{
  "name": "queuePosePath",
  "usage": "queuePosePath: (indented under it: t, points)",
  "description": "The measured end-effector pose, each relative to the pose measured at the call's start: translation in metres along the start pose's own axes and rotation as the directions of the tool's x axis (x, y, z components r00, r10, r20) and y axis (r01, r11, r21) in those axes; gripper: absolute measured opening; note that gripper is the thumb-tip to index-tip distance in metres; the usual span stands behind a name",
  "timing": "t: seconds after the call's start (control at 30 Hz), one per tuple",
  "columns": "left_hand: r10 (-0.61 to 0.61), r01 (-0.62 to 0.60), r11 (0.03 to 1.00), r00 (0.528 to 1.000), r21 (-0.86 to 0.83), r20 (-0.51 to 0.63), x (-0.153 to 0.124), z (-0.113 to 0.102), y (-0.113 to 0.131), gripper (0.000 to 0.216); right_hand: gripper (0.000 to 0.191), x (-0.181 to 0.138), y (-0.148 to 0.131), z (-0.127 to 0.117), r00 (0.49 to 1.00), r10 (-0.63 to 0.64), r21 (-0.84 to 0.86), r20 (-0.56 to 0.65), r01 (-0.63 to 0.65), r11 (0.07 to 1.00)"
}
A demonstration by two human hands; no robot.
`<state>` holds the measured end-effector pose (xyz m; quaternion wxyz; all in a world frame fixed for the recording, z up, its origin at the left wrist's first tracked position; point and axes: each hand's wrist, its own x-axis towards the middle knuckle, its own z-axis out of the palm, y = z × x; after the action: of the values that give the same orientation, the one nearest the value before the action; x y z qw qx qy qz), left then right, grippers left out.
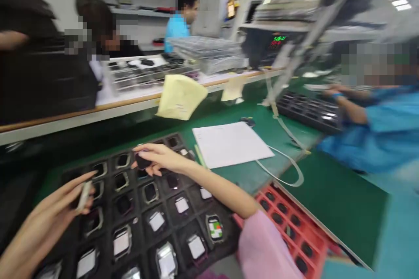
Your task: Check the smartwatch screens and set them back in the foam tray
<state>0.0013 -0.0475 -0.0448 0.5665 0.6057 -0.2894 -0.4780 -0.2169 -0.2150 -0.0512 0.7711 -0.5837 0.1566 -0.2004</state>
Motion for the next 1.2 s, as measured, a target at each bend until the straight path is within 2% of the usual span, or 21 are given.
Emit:
queuePosePath:
  t: [0.1,0.17,0.27,0.4,0.6,0.73,1.03,1.2]
  points:
    - [-0.008,0.01,0.997,1.0,-0.083,0.027,0.01,-0.004,-0.005,0.056,0.052,0.013,-0.001,0.002,0.99,0.06,0.06,0.124,-0.068,0.996]
    - [0.022,-0.022,1.0,0.999,-0.003,0.04,0.018,-0.006,-0.01,0.06,0.048,0.017,0.001,0.002,0.982,0.088,0.063,0.168,-0.1,0.993]
    - [0.062,-0.07,0.992,0.995,0.101,0.074,0.023,-0.009,-0.019,0.058,0.041,0.018,0.002,0.002,0.988,0.108,-0.023,0.107,-0.106,0.994]
    - [0.085,-0.095,0.97,0.995,0.224,0.054,0.019,-0.013,-0.025,0.053,0.041,0.018,0.001,0.007,0.992,0.113,-0.078,0.064,-0.108,0.991]
    - [0.186,-0.196,0.891,0.98,0.411,0.063,0.013,-0.017,-0.019,0.04,0.045,0.02,-0.009,0.017,0.961,0.193,0.029,0.199,-0.202,0.979]
    - [0.244,-0.245,0.865,0.968,0.438,0.059,0.009,-0.019,-0.018,0.041,0.047,0.021,-0.01,0.017,0.943,0.221,0.085,0.247,-0.248,0.965]
    - [0.184,-0.2,0.867,0.98,0.456,0.08,0.008,-0.018,-0.021,0.045,0.045,0.023,-0.004,0.014,0.955,0.219,0.083,0.201,-0.239,0.967]
    - [0.192,-0.204,0.869,0.979,0.45,0.073,0.006,-0.016,-0.02,0.05,0.045,0.019,-0.013,0.013,0.969,0.224,-0.036,0.105,-0.221,0.975]
